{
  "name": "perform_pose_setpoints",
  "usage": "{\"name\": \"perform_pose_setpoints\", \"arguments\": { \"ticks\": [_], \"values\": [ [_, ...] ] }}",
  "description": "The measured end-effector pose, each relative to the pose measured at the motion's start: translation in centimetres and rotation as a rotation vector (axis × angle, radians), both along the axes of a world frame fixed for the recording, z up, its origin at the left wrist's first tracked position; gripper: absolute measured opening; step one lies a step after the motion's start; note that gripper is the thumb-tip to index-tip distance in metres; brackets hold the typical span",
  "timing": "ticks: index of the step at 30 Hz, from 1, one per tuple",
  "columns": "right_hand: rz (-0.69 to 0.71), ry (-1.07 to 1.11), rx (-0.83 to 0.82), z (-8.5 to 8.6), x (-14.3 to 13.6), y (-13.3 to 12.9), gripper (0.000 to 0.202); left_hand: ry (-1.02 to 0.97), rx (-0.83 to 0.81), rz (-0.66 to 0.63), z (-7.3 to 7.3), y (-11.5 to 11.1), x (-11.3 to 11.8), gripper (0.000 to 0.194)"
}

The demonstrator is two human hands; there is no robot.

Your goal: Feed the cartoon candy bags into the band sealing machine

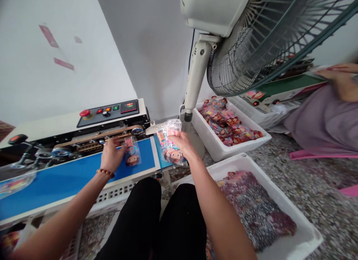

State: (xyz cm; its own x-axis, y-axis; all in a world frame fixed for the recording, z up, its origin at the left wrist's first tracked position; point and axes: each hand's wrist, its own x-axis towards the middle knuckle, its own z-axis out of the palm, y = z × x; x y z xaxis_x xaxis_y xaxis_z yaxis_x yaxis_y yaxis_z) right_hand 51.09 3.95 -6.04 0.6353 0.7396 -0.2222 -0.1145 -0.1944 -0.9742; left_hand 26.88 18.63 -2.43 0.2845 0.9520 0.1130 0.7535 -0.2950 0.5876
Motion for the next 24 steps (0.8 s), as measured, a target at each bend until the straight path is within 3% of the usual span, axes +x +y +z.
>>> {"name": "perform_pose_setpoints", "arguments": {
  "ticks": [2, 3, 5, 7, 11, 14, 19, 24],
  "values": [
    [-0.005, 0.021, -0.006, 0.0, 0.0, 0.0, 0.028, -0.027, 0.122, -0.038, 0.2, -2.0, 0.4, 0.042],
    [-0.011, 0.030, -0.011, 0.1, 0.0, 0.0, 0.028, -0.043, 0.087, -0.106, 0.3, -2.9, 1.2, 0.037],
    [-0.020, 0.039, -0.018, 0.4, -0.1, -0.1, 0.028, -0.089, -0.131, -0.261, 0.2, -4.5, 3.7, 0.025],
    [-0.022, 0.052, -0.026, 0.9, -0.3, -0.2, 0.028, -0.168, -0.372, -0.328, 0.0, -5.2, 6.6, 0.022],
    [-0.011, 0.089, -0.016, 1.6, -0.7, -0.4, 0.026, -0.345, -0.623, -0.210, -0.3, -5.0, 10.3, 0.015],
    [-0.001, 0.115, 0.018, 1.6, -0.7, -0.5, 0.031, -0.455, -0.690, -0.143, -0.1, -4.6, 10.4, 0.011],
    [-0.005, 0.077, 0.036, 1.2, -0.6, -0.6, 0.034, -0.568, -0.774, -0.183, 0.1, -4.4, 9.6, 0.016],
    [-0.027, 0.069, 0.036, 1.4, -0.7, -0.5, 0.030, -0.444, -0.639, -0.078, -0.8, -2.3, 9.5, 0.022]
  ]
}}
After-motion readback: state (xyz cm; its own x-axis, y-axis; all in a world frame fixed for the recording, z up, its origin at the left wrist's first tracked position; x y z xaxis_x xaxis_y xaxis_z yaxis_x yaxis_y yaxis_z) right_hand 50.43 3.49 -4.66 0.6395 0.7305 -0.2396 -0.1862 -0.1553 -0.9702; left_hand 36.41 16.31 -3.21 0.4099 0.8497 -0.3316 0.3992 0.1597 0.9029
